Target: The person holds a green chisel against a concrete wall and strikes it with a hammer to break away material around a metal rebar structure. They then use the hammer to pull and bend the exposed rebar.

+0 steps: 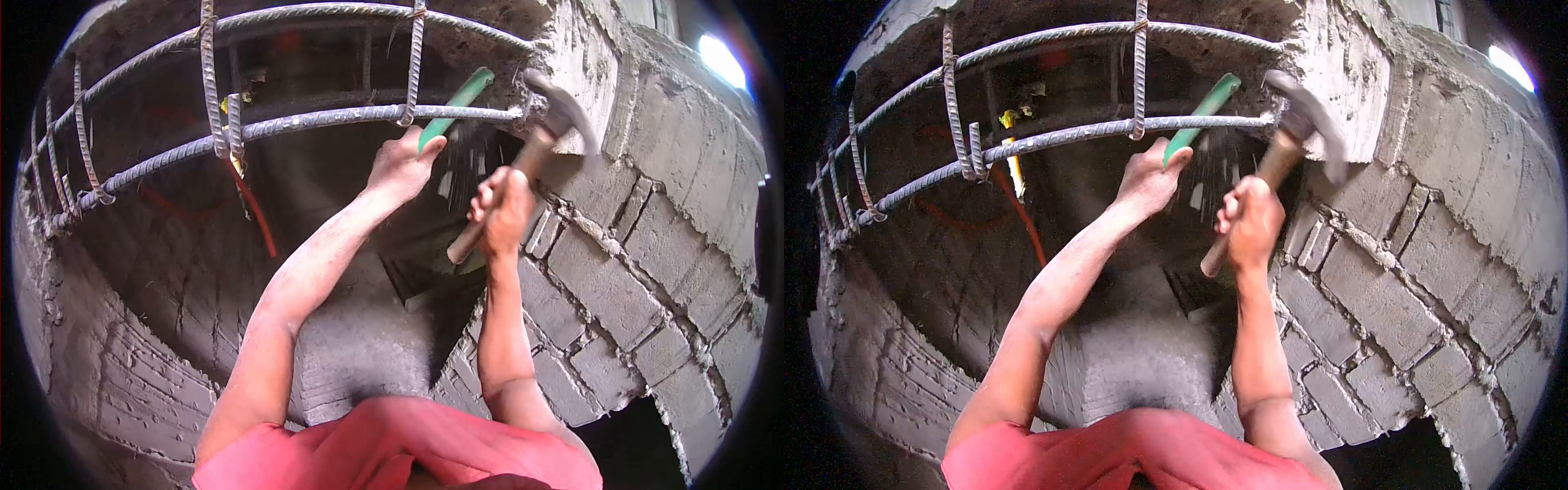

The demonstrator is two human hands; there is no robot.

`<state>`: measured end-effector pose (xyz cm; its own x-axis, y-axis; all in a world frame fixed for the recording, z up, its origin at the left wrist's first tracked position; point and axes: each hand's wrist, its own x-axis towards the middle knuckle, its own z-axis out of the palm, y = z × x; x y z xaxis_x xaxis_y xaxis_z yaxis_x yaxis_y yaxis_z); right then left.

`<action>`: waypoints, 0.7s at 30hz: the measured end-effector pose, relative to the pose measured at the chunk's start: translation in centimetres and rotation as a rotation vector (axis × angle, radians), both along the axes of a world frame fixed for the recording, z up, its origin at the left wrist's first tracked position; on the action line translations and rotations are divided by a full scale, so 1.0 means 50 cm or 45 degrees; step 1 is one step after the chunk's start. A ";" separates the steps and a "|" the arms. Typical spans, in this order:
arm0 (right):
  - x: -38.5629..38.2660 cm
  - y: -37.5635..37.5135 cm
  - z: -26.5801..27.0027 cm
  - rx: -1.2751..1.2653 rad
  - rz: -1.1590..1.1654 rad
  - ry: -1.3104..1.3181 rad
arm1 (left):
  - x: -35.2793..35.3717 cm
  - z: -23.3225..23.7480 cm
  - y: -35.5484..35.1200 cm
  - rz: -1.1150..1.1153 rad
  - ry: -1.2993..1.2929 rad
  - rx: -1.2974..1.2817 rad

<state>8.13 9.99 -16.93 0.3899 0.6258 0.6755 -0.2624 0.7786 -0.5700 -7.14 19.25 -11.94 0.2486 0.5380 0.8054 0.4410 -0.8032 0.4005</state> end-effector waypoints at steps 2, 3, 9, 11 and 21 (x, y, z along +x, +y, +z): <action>0.011 -0.024 -0.020 0.301 -0.031 0.115 | -0.002 -0.008 0.017 -0.037 -0.033 0.103; 0.012 -0.038 -0.021 0.503 0.108 0.086 | -0.002 -0.011 0.016 -0.038 -0.029 0.094; -0.017 0.023 -0.007 0.901 0.201 0.262 | 0.006 -0.009 0.026 -0.083 -0.035 0.031; -0.006 0.025 0.008 0.066 -0.480 -0.408 | 0.007 -0.015 0.045 -0.004 0.009 0.087; -0.039 -0.095 0.006 1.208 -0.293 0.017 | -0.010 -0.014 0.047 -0.048 0.085 0.162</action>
